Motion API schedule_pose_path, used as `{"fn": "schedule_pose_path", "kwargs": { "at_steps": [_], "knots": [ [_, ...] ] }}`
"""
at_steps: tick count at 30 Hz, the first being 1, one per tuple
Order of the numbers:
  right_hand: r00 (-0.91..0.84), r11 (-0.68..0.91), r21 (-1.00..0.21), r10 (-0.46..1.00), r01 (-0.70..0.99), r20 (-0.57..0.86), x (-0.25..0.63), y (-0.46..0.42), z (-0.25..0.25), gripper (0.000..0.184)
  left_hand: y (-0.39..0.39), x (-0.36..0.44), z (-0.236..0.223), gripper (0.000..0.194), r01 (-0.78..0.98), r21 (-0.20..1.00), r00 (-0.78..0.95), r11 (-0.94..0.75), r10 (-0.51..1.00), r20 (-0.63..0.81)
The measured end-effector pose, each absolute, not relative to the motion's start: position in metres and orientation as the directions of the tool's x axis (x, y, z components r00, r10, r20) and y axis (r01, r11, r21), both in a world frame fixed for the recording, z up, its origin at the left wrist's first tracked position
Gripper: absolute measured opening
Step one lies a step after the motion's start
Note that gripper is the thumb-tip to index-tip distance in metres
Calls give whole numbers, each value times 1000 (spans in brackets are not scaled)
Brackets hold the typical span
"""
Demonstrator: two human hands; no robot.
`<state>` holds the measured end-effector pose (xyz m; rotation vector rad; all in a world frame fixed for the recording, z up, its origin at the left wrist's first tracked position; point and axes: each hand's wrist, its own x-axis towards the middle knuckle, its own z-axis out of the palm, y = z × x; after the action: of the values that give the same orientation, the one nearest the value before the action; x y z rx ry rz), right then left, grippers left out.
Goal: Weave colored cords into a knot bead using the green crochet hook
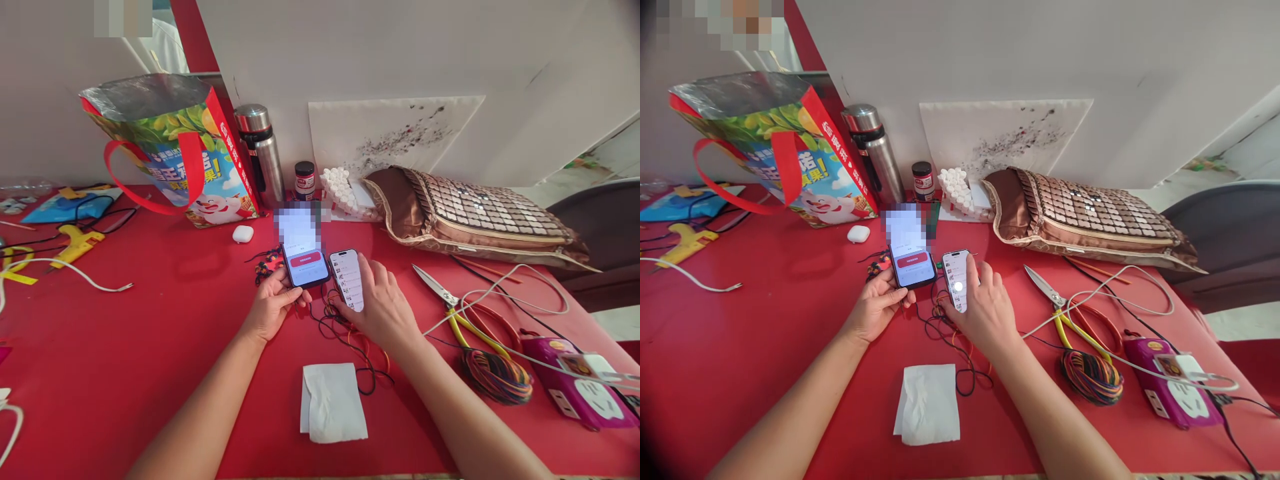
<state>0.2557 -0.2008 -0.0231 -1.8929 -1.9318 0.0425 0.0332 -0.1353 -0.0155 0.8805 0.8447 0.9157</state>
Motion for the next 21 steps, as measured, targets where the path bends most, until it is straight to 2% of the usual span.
{"fn": "schedule_pose_path", "kwargs": {
  "at_steps": [2, 6, 11, 15, 21],
  "knots": [
    [42, 42, -283, 958, 958, 284, 250, -204, -22, 90, -136, 34, -15, 38, -293, 894, 364, 338, 905, -223],
    [87, 2, -305, 956, 952, 280, 251, -205, -20, 95, -137, 34, -12, 37, -294, 896, 362, 331, 907, -217],
    [-87, 177, -296, 952, 939, 293, 261, -196, -24, 70, -137, 35, -13, 39, -303, 898, 345, 319, 915, -209],
    [-97, 197, -303, 945, 932, 314, 264, -193, -24, 66, -137, 35, -13, 41, -313, 897, 330, 312, 921, -205],
    [-78, 319, -360, 833, 877, 548, 269, -203, -10, 36, -137, 35, -12, 43, -320, 894, 318, 315, 924, -211]
  ]
}}
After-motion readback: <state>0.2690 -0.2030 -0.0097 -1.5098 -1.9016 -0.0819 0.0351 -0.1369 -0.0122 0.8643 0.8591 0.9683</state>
